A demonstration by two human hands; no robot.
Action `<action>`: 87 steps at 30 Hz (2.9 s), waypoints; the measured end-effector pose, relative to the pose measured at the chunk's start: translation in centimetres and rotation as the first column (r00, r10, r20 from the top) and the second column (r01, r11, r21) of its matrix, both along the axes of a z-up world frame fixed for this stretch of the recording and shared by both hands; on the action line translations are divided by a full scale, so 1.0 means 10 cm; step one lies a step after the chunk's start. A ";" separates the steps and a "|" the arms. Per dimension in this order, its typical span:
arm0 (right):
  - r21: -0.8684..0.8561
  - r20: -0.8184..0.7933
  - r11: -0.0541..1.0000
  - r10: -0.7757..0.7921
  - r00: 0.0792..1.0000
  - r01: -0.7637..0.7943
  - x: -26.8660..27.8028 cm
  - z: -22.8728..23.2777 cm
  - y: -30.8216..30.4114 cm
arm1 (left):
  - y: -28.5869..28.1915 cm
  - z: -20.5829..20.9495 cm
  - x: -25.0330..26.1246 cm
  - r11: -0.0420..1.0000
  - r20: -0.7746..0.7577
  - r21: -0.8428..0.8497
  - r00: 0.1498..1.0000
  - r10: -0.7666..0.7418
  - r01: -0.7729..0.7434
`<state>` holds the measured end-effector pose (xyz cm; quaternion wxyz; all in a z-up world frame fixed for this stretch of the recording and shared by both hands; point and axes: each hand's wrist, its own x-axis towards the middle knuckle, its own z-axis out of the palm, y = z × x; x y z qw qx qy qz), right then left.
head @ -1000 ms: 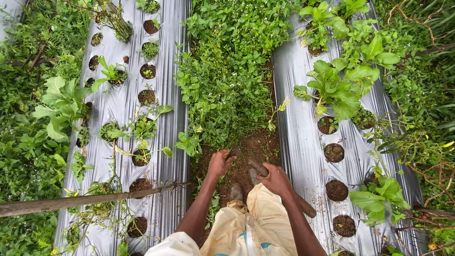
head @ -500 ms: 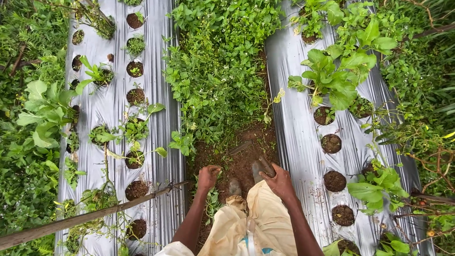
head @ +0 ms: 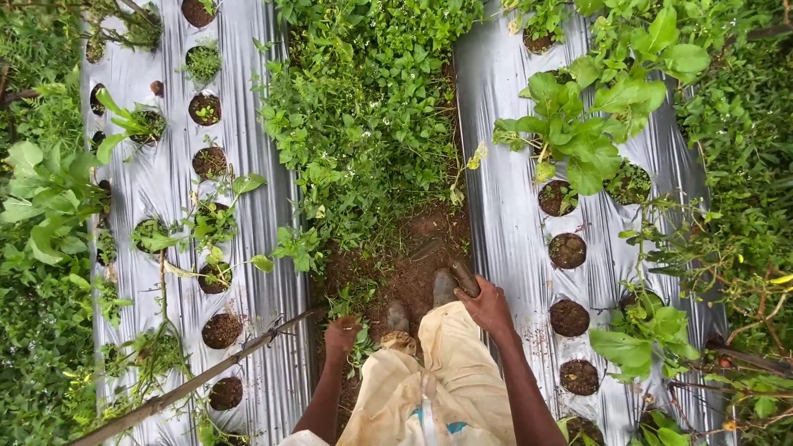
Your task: The person uses a hoe to loosen soil and remove weeds from a narrow path between raised garden beds covered in plastic sheeting. They gather the uprooted weeds by hand and carry them to a grassy area to discard them.
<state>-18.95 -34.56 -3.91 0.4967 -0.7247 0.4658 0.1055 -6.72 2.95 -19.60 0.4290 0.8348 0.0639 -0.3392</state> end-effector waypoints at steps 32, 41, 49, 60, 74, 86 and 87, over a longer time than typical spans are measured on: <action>0.219 -0.221 0.888 -0.357 0.908 0.403 1.30 -4.25 0.34 | -1.78 -3.10 0.84 0.804 -0.174 0.223 0.834 -0.523 0.551; -0.027 0.044 0.726 -0.686 0.726 0.687 1.49 -6.86 0.55 | -2.95 -4.56 1.63 0.876 0.218 0.034 0.852 -0.476 0.481; -0.075 0.544 0.516 -0.695 0.469 0.853 2.17 -7.54 -0.10 | -3.99 -6.40 2.03 0.717 0.717 0.052 0.473 -0.512 0.695; -0.144 0.388 0.588 -0.707 0.591 0.796 2.26 -7.81 0.00 | -3.94 -7.43 1.99 0.433 0.542 0.661 0.010 -0.840 0.613; -0.103 0.439 0.514 -0.745 0.502 0.852 2.04 -8.12 -0.02 | -3.89 -6.66 2.16 0.378 0.500 0.590 0.045 -0.865 0.713; -0.054 0.414 0.452 -0.801 0.432 0.891 1.96 -8.10 0.02 | -3.63 -6.64 2.07 0.332 0.467 0.628 0.002 -0.885 0.704; -0.079 0.435 0.416 -0.804 0.407 0.906 1.99 -8.16 -0.01 | -3.65 -6.63 2.10 0.333 0.480 0.623 -0.010 -0.877 0.707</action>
